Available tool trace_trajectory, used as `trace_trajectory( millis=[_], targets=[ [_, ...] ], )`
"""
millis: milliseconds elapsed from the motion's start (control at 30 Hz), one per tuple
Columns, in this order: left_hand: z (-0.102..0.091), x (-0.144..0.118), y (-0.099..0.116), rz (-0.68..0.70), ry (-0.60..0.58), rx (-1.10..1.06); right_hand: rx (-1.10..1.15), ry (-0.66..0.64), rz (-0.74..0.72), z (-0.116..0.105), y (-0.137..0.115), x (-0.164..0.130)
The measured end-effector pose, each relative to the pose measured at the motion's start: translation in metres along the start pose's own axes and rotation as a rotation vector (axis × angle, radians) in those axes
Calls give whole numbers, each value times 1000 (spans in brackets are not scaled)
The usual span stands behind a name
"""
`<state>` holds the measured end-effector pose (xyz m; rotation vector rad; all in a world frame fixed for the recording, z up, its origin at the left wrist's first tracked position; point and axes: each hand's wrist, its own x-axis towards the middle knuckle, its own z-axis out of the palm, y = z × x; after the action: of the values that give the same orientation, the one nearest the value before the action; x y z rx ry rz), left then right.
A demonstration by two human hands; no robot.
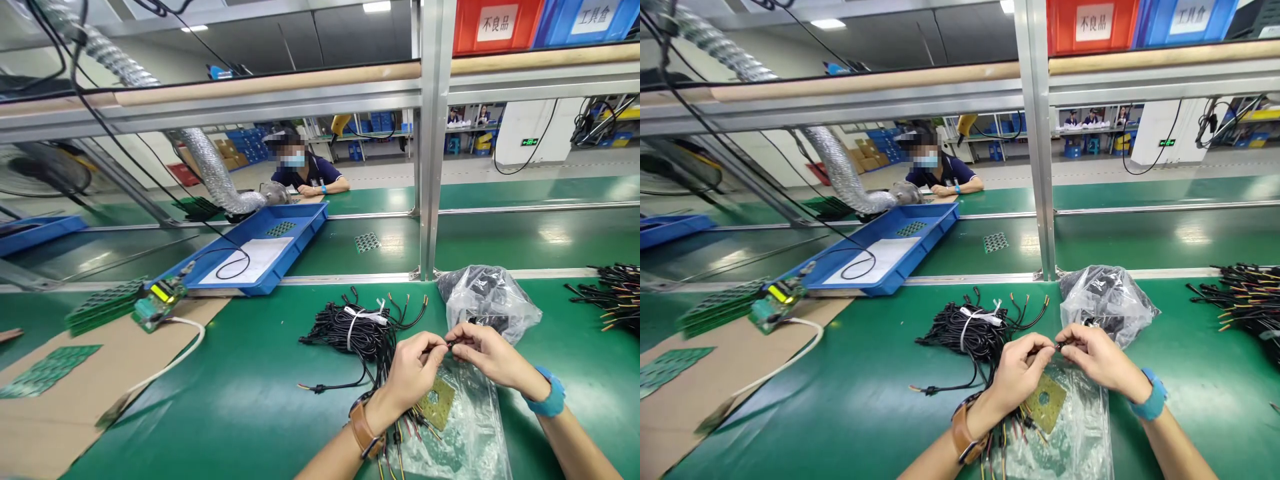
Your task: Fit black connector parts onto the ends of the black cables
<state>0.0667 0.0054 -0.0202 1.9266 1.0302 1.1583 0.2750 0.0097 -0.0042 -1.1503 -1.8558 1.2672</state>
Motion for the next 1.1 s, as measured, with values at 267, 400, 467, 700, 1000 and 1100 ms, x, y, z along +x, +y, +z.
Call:
trace_trajectory(
  millis=[267, 400, 467, 700, 1000, 1100],
  targets=[
    [1, -1, -5, 14, -31, 27, -57, 17, -28, 1, -6, -2],
    [0, -1, -5, 38, -19, 61, -118, 30, -53, 1, -12, -3],
    [0, -1, -6, 45, -26, 75, -156, 45, -70, 1, -14, -3],
    [-2, 0, -10, 50, -63, 89, -239, 76, -161, 1, -16, -2],
    [-5, 1, -8, 54, -75, 78, -252, 95, -269, 5, -13, -1],
    [-5, 0, -9, 47, -71, 87, -266, 95, -281, 5, -12, -2]
  ],
)
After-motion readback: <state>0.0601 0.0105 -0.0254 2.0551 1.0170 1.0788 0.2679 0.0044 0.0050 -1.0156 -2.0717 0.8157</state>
